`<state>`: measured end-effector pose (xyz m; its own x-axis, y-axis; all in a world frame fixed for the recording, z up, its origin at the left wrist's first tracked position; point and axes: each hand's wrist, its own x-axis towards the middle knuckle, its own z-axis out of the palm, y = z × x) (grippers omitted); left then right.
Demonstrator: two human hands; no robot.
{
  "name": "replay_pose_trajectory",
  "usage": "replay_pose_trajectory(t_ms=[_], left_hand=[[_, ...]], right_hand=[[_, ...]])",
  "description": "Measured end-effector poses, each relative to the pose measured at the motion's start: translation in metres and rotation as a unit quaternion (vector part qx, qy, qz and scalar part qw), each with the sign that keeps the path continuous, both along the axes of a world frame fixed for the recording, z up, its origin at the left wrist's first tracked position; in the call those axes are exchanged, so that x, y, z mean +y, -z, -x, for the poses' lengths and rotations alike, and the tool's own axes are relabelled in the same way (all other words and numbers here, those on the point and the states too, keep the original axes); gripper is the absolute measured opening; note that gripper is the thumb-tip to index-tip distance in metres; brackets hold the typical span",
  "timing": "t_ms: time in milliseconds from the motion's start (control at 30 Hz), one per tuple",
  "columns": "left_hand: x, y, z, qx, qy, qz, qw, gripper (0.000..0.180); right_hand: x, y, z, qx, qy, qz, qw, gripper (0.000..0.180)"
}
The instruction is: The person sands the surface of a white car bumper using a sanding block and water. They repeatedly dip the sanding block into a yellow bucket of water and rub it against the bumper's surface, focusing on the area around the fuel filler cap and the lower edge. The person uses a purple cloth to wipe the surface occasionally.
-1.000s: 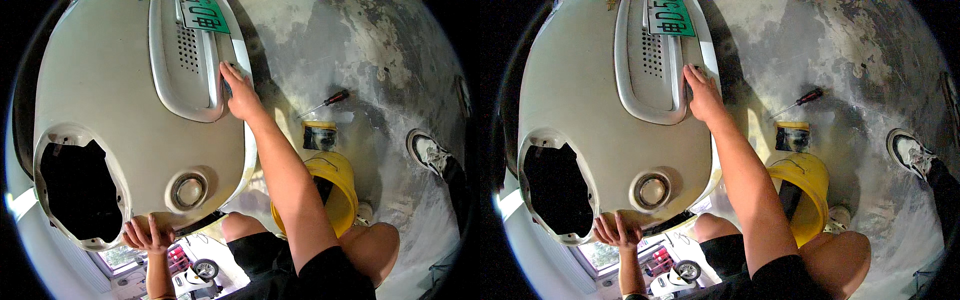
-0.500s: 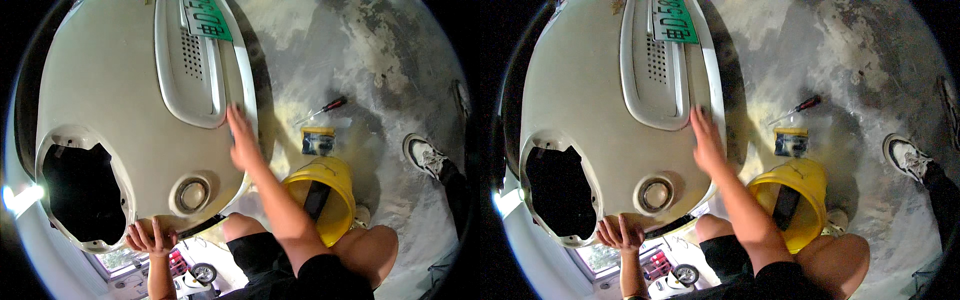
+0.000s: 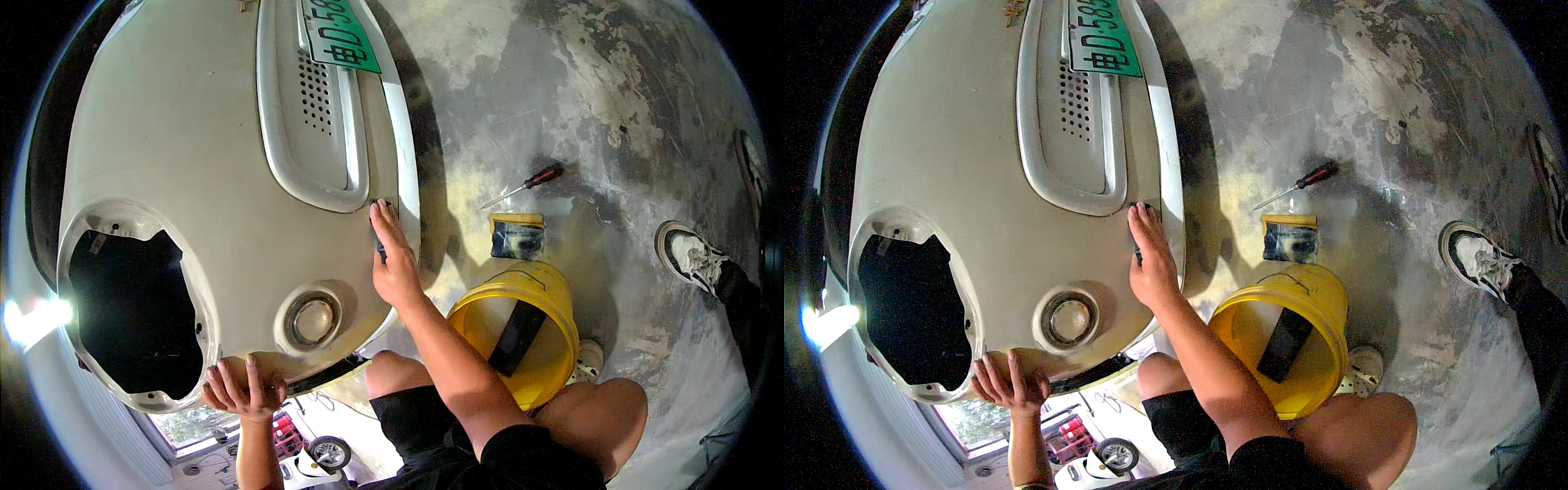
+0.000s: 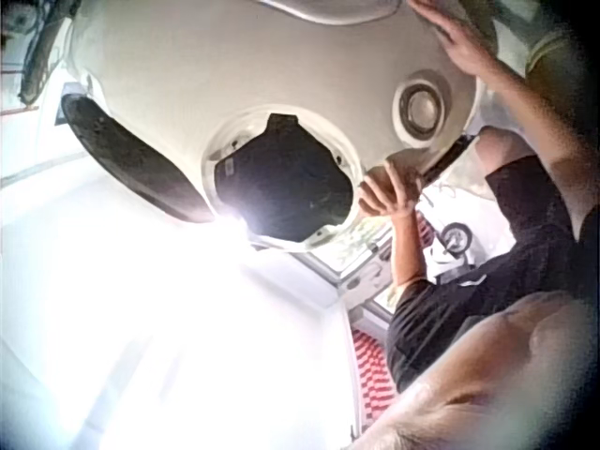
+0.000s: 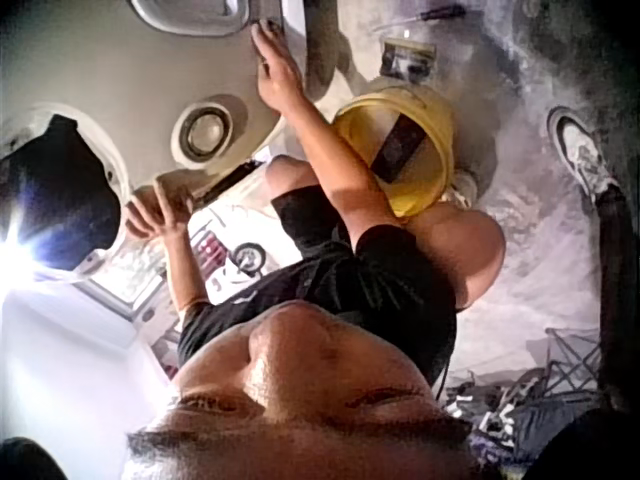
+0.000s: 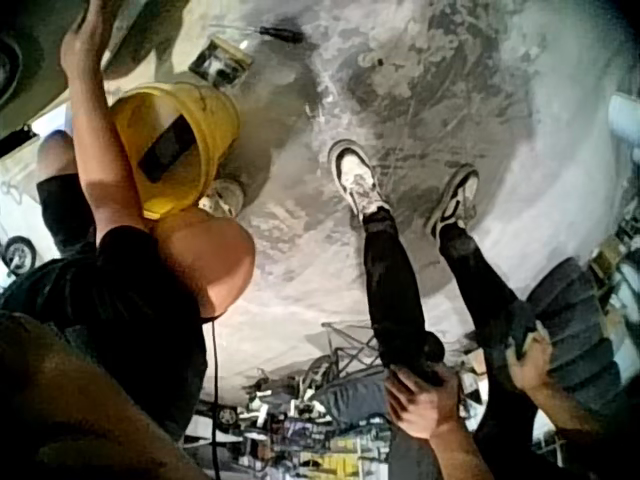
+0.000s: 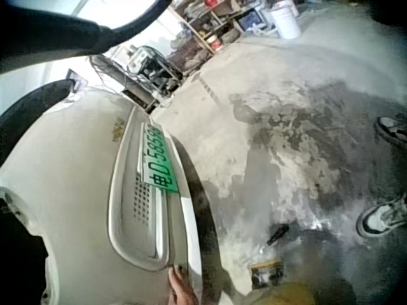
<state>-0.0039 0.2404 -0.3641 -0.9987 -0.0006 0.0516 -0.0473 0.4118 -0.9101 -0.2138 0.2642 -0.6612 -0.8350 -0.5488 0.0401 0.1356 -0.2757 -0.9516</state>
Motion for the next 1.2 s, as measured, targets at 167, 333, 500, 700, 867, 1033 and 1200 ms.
replay_pose_trajectory(t_ms=[167,333,500,700,867,1033,1200], left_hand=[[-0.002,0.002,-0.004,0.007,0.005,-0.001,1.0,0.06],[-0.005,0.003,-0.003,0.005,0.012,-0.016,1.0,0.061],[0.0,0.0,-0.006,0.004,0.002,-0.003,1.0,0.061],[-0.004,0.005,0.006,0.002,0.017,-0.019,1.0,0.061],[0.004,-0.003,-0.004,0.002,0.004,0.002,1.0,0.061],[-0.003,0.004,0.002,0.005,0.017,-0.01,1.0,0.062],[-0.001,0.003,0.002,0.004,0.006,-0.001,1.0,0.061]], right_hand=[[-0.025,0.007,0.047,-0.066,0.146,-0.051,0.986,0.08],[-0.028,0.019,0.087,0.121,0.071,-0.147,0.979,0.083],[-0.016,0.003,0.037,0.092,-0.001,-0.087,0.992,0.083],[-0.065,0.031,0.119,0.083,0.077,-0.027,0.993,0.076],[-0.026,0.005,0.014,0.023,0.03,-0.026,0.999,0.084],[-0.068,0.024,0.093,0.002,0.086,0.009,0.996,0.071],[-0.066,0.027,0.08,0.042,0.094,-0.043,0.994,0.072]])
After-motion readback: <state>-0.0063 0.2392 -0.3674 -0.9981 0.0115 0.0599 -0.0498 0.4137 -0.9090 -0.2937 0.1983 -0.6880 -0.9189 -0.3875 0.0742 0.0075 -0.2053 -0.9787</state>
